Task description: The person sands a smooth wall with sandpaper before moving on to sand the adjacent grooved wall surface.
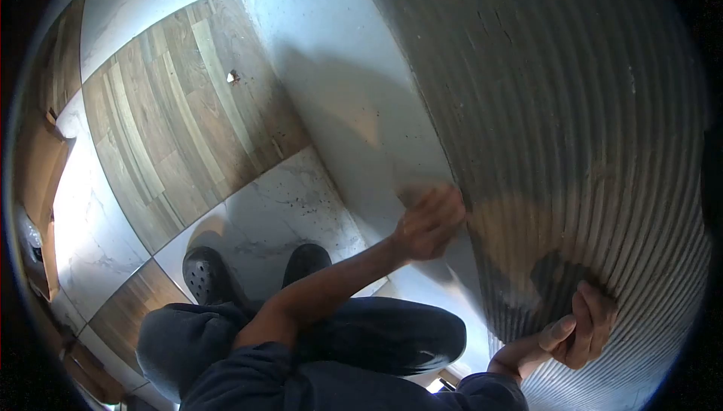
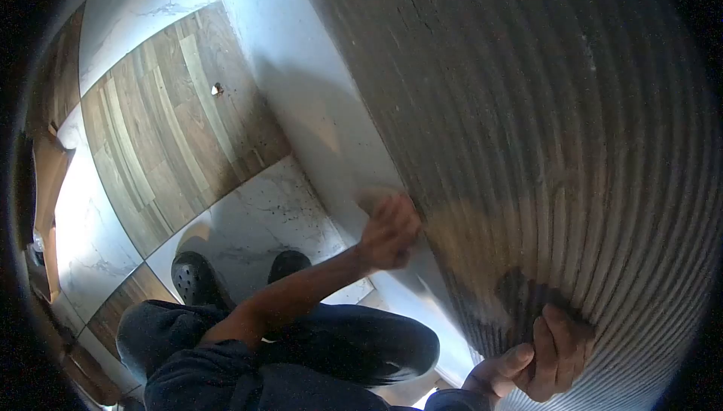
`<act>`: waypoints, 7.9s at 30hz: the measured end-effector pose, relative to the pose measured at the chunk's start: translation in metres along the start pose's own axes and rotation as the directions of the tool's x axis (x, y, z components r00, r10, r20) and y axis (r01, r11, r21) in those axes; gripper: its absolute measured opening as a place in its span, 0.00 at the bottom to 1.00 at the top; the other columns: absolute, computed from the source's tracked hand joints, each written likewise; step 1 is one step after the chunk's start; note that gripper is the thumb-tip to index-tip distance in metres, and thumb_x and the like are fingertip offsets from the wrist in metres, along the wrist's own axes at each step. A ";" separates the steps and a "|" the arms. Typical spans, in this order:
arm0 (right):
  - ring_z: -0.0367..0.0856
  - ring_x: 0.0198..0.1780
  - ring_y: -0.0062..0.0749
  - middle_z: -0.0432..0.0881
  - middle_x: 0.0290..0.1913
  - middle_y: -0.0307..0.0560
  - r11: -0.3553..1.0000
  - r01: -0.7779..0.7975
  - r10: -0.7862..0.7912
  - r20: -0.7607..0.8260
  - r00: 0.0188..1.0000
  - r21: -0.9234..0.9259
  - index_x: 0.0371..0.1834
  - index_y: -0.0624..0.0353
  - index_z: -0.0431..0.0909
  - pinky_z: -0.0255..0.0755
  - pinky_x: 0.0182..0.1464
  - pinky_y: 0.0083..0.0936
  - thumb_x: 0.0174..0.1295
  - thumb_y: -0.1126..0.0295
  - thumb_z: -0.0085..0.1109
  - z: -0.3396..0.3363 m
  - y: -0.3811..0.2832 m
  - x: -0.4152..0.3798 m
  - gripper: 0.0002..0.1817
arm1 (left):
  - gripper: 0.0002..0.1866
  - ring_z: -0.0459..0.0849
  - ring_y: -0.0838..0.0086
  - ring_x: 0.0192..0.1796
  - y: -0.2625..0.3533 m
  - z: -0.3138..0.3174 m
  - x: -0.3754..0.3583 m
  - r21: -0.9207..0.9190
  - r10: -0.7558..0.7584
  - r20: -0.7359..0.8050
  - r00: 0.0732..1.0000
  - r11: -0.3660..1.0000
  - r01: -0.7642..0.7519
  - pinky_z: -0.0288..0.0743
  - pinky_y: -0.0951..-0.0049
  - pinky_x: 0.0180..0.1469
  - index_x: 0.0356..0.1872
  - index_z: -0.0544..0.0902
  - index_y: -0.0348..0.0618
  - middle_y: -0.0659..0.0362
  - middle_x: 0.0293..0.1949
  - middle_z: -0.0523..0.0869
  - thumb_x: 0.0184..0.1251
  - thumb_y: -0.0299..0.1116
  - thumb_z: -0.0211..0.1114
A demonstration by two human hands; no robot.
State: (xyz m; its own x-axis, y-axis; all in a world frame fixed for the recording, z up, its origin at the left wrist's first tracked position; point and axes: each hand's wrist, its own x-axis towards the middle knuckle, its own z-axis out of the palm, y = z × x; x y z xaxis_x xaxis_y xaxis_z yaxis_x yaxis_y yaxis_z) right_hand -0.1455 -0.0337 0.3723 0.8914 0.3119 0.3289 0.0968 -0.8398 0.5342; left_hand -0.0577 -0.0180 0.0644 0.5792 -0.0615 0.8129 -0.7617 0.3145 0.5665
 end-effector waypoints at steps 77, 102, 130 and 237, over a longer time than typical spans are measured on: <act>0.84 0.44 0.54 0.84 0.39 0.64 0.935 -0.013 -0.046 -0.156 0.987 -0.355 0.31 0.73 0.79 0.80 0.43 0.47 0.69 0.66 0.44 0.004 0.010 0.043 0.20 | 0.23 0.77 0.63 0.62 -0.199 -0.103 0.236 0.049 -0.247 -0.485 0.839 0.950 0.308 0.66 0.69 0.64 0.61 0.71 0.27 0.43 0.60 0.77 0.77 0.37 0.46; 0.78 0.57 0.44 0.83 0.51 0.55 0.774 -0.189 0.117 -0.156 0.981 -0.605 0.32 0.61 0.81 0.72 0.59 0.40 0.69 0.64 0.48 0.029 0.003 0.095 0.15 | 0.12 0.78 0.57 0.60 -0.212 -0.143 0.272 -0.085 -0.671 -0.273 0.689 0.730 0.678 0.73 0.67 0.59 0.45 0.80 0.24 0.37 0.53 0.80 0.68 0.25 0.55; 0.77 0.58 0.43 0.83 0.52 0.54 0.750 -0.189 0.105 -0.168 0.980 -0.634 0.29 0.59 0.81 0.73 0.58 0.38 0.67 0.61 0.50 0.032 0.005 0.090 0.16 | 0.19 0.75 0.72 0.62 -0.229 -0.129 0.261 -0.086 -0.483 -0.405 0.777 0.866 0.493 0.65 0.76 0.62 0.56 0.76 0.25 0.46 0.60 0.78 0.75 0.32 0.51; 0.74 0.14 0.34 0.75 0.14 0.50 0.981 -0.190 0.045 -0.898 0.438 -0.043 0.13 0.63 0.74 0.75 0.21 0.29 0.68 0.65 0.45 0.062 0.015 0.070 0.24 | 0.25 0.61 0.58 0.73 -0.142 -0.078 0.119 0.099 -0.472 -0.309 0.826 0.848 0.521 0.57 0.67 0.70 0.67 0.65 0.32 0.43 0.71 0.62 0.79 0.40 0.39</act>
State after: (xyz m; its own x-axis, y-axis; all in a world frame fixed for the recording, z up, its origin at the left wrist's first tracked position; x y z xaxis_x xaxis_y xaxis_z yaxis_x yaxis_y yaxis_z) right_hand -0.0542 -0.0523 0.3554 -0.0033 0.4975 0.8674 -0.0934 -0.8638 0.4951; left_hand 0.1417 0.0035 0.0698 0.9273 0.0932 0.3624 -0.3726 0.1410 0.9172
